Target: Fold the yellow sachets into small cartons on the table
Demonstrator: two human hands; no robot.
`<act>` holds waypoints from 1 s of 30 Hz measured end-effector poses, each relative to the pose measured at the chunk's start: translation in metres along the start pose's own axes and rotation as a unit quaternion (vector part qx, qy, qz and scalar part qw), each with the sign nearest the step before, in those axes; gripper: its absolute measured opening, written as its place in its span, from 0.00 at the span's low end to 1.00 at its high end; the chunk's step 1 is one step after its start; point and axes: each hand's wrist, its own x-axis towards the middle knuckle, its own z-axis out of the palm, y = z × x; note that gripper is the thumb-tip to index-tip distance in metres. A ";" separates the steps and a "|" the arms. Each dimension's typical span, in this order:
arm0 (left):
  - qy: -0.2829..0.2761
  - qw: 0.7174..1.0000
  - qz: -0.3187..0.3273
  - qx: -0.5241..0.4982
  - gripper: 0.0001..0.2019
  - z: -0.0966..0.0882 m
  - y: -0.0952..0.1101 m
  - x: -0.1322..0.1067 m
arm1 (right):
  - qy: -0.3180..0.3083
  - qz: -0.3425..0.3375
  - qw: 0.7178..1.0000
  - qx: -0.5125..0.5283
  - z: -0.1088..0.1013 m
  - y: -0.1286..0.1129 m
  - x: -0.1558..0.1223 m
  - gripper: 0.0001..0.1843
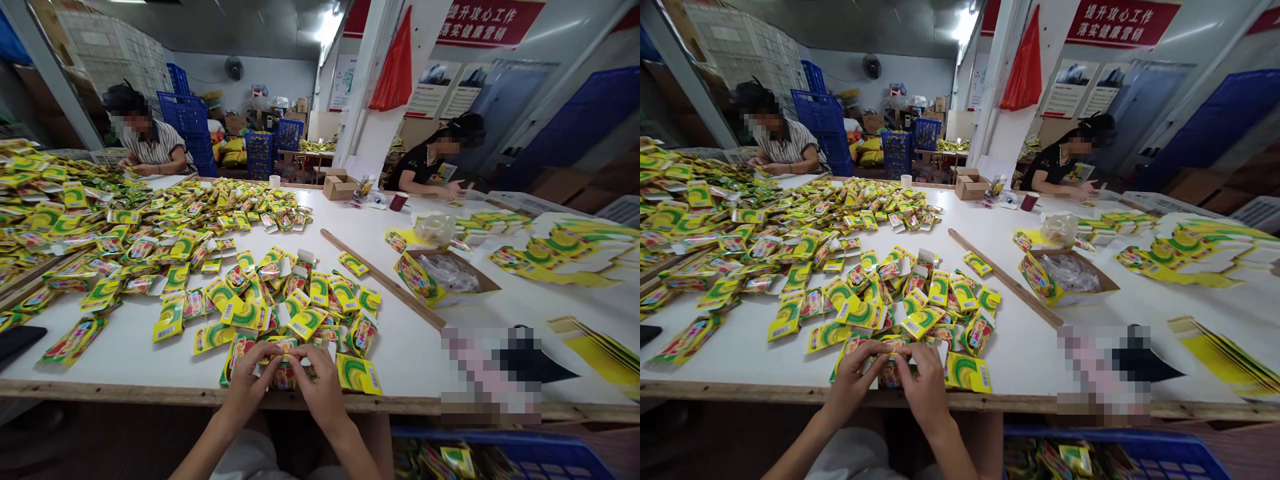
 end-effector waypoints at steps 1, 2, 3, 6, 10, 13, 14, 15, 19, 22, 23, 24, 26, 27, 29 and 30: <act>-0.002 1.000 -0.001 0.002 0.04 -0.001 0.000 0.001 | -0.003 0.004 1.000 -0.001 0.000 0.000 0.001 0.04; -0.003 1.000 -0.002 0.002 0.05 -0.001 0.000 0.001 | -0.006 0.006 1.000 0.000 0.000 0.000 0.001 0.04; -0.005 1.000 -0.001 -0.001 0.05 -0.002 -0.001 0.001 | -0.007 0.007 1.000 0.005 0.000 0.001 0.001 0.05; -0.011 1.000 0.007 -0.012 0.08 -0.003 -0.008 -0.004 | -0.001 0.002 1.000 0.031 0.001 0.005 -0.006 0.06; -0.020 0.999 0.000 -0.029 0.10 -0.004 -0.010 -0.009 | 0.007 -0.008 0.997 0.077 0.004 0.009 -0.013 0.08; -0.020 0.998 -0.038 -0.042 0.07 -0.004 -0.002 -0.006 | 0.008 0.006 0.995 0.097 0.004 0.007 -0.013 0.07; -0.021 0.998 -0.050 -0.045 0.06 -0.005 0.001 -0.003 | 0.004 0.014 0.995 0.098 0.004 0.007 -0.012 0.07; -0.023 0.997 -0.058 -0.046 0.06 -0.005 0.005 -0.001 | -0.003 0.022 0.995 0.097 0.003 0.006 -0.011 0.06; -0.037 0.998 -0.047 -0.033 0.07 -0.005 0.010 0.004 | -0.017 0.047 0.994 0.092 0.003 0.004 -0.010 0.06; -0.041 0.998 -0.030 -0.027 0.07 -0.005 0.008 0.003 | 0.001 0.061 0.994 0.094 0.005 0.003 -0.012 0.06; -0.040 0.998 -0.031 -0.029 0.07 -0.004 0.007 0.002 | 0.006 0.065 0.994 0.093 0.005 0.003 -0.013 0.06; -0.037 0.998 -0.036 -0.034 0.07 -0.004 0.006 0.002 | 0.011 0.068 0.993 0.092 0.006 0.003 -0.014 0.06; -0.022 0.997 -0.056 -0.049 0.07 -0.001 0.005 0.000 | 0.013 0.074 0.993 0.092 0.008 0.003 -0.014 0.05; -0.013 0.995 -0.073 -0.061 0.07 0.000 0.006 0.000 | 0.013 0.077 0.992 0.095 0.008 0.003 -0.014 0.05; 0.007 0.988 -0.120 -0.095 0.07 0.005 0.006 -0.002 | 0.018 0.087 0.991 0.102 0.008 0.003 -0.013 0.05; 0.016 0.983 -0.143 -0.113 0.08 0.007 0.006 -0.003 | 0.022 0.094 0.990 0.104 0.008 0.003 -0.013 0.05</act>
